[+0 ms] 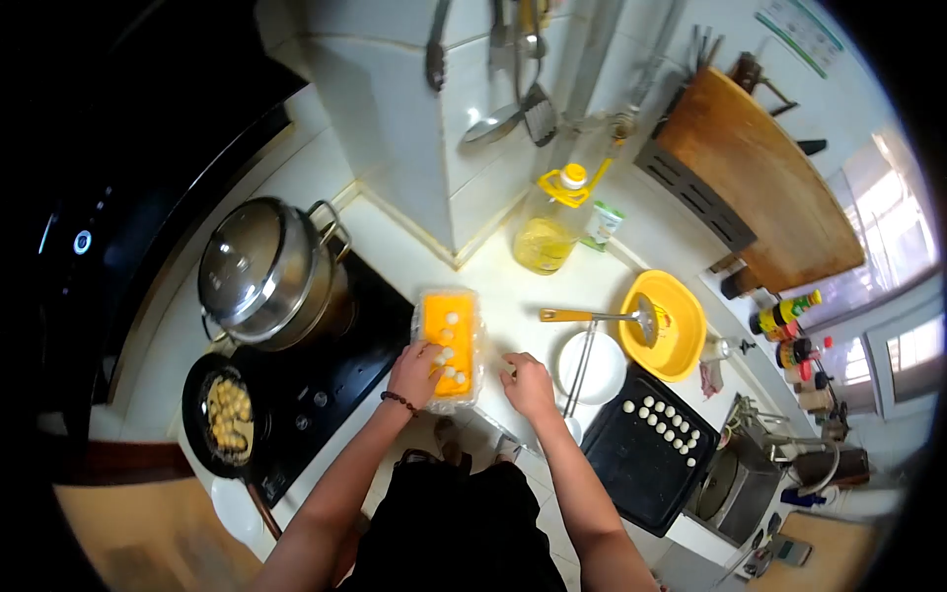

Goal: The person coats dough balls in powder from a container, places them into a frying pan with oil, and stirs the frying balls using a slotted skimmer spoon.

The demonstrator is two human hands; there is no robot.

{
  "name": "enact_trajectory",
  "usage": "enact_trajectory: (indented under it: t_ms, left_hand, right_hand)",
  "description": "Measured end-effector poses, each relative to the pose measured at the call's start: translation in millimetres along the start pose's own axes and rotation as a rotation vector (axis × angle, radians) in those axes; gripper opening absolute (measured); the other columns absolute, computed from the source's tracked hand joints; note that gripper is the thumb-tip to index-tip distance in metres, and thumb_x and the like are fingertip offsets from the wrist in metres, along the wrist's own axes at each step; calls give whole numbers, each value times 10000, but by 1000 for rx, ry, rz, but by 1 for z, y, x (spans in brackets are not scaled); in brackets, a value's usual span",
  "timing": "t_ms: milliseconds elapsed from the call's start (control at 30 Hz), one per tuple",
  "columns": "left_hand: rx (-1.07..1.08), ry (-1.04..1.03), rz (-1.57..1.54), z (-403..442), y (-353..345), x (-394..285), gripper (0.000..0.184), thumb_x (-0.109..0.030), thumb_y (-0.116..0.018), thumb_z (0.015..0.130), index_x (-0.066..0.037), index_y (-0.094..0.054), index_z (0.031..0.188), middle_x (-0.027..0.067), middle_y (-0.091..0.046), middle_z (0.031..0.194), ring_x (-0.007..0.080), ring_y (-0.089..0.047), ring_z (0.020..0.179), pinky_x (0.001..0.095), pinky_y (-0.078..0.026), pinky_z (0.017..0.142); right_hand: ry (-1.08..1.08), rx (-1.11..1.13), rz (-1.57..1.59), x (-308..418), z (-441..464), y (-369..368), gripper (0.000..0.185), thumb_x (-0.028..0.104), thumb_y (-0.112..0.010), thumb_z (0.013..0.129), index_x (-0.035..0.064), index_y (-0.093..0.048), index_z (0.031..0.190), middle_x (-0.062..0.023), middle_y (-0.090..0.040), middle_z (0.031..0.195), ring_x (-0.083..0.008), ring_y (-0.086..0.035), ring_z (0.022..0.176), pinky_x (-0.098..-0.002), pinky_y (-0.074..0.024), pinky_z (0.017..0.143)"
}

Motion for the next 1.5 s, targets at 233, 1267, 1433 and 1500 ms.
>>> enact_trajectory:
  t_ms: [233, 1267, 1433, 1500]
  left_hand:
    - [92, -36, 40, 30, -15, -8, 489, -127, -758, 873, -33, -622, 1333, 170, -598, 1303, 376, -585, 1207, 433, -476, 1079]
    - [-56, 625, -666, -194, -75, -40, 319, -219, -695, 996, -41, -672, 1259, 94, -749, 1097, 149, -703, 860, 301, -557, 782]
    - [-185, 669, -762, -219, -56, -33, 268, -167, -673, 1015, -30, -670, 1246, 49, -728, 1050, 113, -691, 869, 271, -551, 767]
    - [-210, 648, -778, -226, -47, -28, 275, -173, -678, 1015, -33, -667, 1252, 52, -725, 1063, 116, -694, 884, 272, -552, 779]
  right_hand:
    - [-231, -198, 242, -81, -50, 61, 264, 140, -749, 908, -8, -749, 1126, -101, -766, 904, -150, -712, 758, -301, -570, 694]
    - [-575, -306, 1875, -203, 101, 38, 166, 260, -539, 1070, 110, -610, 1076, -27, -667, 966, -200, -665, 895, -451, -587, 814]
    - [-434, -137, 1795, -165, -1, 124, 134, 258, -579, 1059, 138, -615, 1107, 39, -595, 828, -130, -562, 713, -356, -523, 731]
    - [-450, -108, 1670, -152, -45, 140, 138, 248, -568, 1064, 149, -607, 1152, 47, -541, 787, -114, -536, 685, -338, -497, 672]
Point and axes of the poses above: each hand's wrist, its own z-axis towards the middle knuckle, its own y-axis out of the back of the hand, x = y × z, the point moved 7 cm from there along z, towards the middle knuckle
